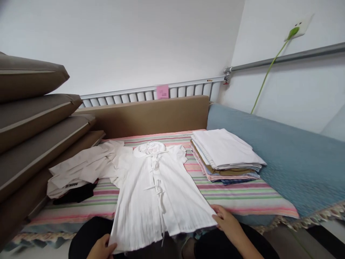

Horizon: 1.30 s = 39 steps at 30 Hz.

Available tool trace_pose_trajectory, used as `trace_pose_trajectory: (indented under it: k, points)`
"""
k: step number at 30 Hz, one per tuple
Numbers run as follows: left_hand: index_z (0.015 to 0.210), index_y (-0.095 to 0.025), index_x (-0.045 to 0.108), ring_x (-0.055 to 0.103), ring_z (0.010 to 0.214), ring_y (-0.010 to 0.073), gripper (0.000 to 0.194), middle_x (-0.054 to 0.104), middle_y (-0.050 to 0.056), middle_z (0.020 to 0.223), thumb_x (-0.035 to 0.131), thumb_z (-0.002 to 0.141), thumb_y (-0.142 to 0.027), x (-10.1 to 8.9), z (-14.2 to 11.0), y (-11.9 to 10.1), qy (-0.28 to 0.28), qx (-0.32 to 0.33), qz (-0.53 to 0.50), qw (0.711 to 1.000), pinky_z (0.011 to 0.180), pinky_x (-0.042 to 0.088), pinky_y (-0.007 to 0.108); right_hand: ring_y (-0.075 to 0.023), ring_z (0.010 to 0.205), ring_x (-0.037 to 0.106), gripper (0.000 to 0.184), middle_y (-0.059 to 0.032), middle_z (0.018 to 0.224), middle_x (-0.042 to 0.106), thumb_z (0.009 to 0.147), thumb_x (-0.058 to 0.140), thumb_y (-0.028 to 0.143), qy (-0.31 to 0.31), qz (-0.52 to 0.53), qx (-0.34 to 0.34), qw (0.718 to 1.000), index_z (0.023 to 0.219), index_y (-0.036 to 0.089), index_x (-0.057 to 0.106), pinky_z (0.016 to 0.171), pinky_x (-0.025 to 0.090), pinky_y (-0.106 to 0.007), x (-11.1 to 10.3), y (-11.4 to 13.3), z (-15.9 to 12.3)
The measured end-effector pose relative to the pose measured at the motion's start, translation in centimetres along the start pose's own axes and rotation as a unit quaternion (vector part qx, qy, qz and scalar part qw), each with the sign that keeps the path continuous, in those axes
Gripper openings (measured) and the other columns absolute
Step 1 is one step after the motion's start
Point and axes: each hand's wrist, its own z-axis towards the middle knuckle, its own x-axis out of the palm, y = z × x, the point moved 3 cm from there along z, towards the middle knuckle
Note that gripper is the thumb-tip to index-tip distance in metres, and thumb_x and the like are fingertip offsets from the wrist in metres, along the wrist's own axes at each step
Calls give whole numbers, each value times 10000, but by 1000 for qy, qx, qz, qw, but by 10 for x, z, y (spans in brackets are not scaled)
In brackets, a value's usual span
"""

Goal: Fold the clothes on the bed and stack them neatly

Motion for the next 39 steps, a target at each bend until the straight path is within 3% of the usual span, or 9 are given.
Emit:
trace_pose_trajectory:
  k: [2, 5, 10, 15, 19, 23, 31, 36, 39]
  points:
    - [767, -197, 574, 635, 671, 261, 161, 642, 66, 634, 541, 694, -338, -9, -1, -6, -59, 54, 80, 994, 681, 498, 383, -263, 721, 633, 308, -66, 745, 682, 598, 566, 378, -44, -100, -60, 992, 857, 228, 641, 707, 498, -382, -5, 8, 1]
    - [1050, -148, 573, 599, 1014, 294, 380, 655, 148, 1030, 489, 763, -383, -17, 2, -29, -164, 193, 135, 958, 895, 458, 430, -280, 944, 622, 380, -120, 996, 674, 714, 463, 387, -84, -187, -175, 963, 988, 189, 636, 863, 479, -417, 5, 37, -4]
    - [1209, -163, 527, 449, 1250, 239, 425, 531, 107, 1312, 341, 890, -375, -1, 38, -84, -211, 359, 206, 885, 1044, 378, 420, -231, 1186, 505, 423, -115, 1256, 571, 875, 354, 373, -45, -276, -335, 900, 1166, 175, 589, 1011, 400, -407, 73, 86, -9]
    - [1297, -160, 466, 340, 1330, 246, 442, 470, 92, 1382, 322, 910, -318, -1, 97, -110, -176, 328, 312, 874, 1050, 361, 436, -247, 1325, 336, 444, -82, 1428, 398, 914, 380, 399, -37, -392, -375, 839, 1319, 247, 478, 1057, 312, -469, 125, 77, 11]
    - [1331, -211, 436, 315, 1335, 310, 458, 391, 81, 1435, 335, 906, -352, -6, 125, -93, -193, 269, 337, 881, 1032, 315, 553, -247, 1343, 300, 460, -49, 1456, 353, 917, 395, 396, -54, -452, -399, 796, 1368, 303, 404, 1067, 267, -459, 132, 50, 23]
    - [1359, -250, 389, 274, 1359, 272, 461, 356, 31, 1456, 303, 917, -347, -4, 133, -81, -227, 254, 364, 867, 1069, 264, 519, -239, 1344, 299, 468, -39, 1462, 342, 919, 402, 366, -73, -468, -417, 776, 1382, 311, 378, 1071, 244, -433, 130, 45, 22]
    - [1344, -210, 419, 316, 1335, 277, 452, 394, 65, 1437, 299, 916, -290, 7, 112, -80, -249, 251, 355, 865, 1056, 284, 499, -233, 1349, 285, 465, -48, 1463, 343, 910, 416, 335, -71, -468, -412, 778, 1373, 291, 398, 1075, 230, -417, 130, 50, 19]
    - [1320, -151, 446, 260, 1350, 325, 450, 375, 140, 1439, 310, 905, -260, 31, 53, -70, -304, 269, 313, 859, 1038, 282, 543, -239, 1346, 292, 452, -50, 1452, 364, 899, 433, 316, -55, -453, -391, 799, 1350, 285, 434, 1076, 249, -430, 129, 53, 16]
    - [1242, -163, 508, 414, 1245, 277, 395, 509, 135, 1309, 352, 891, -257, 60, 16, -81, -221, 338, 250, 880, 1013, 351, 461, -238, 1343, 301, 438, -53, 1442, 380, 892, 423, 274, -43, -438, -378, 815, 1328, 262, 464, 1072, 273, -443, 131, 54, 5]
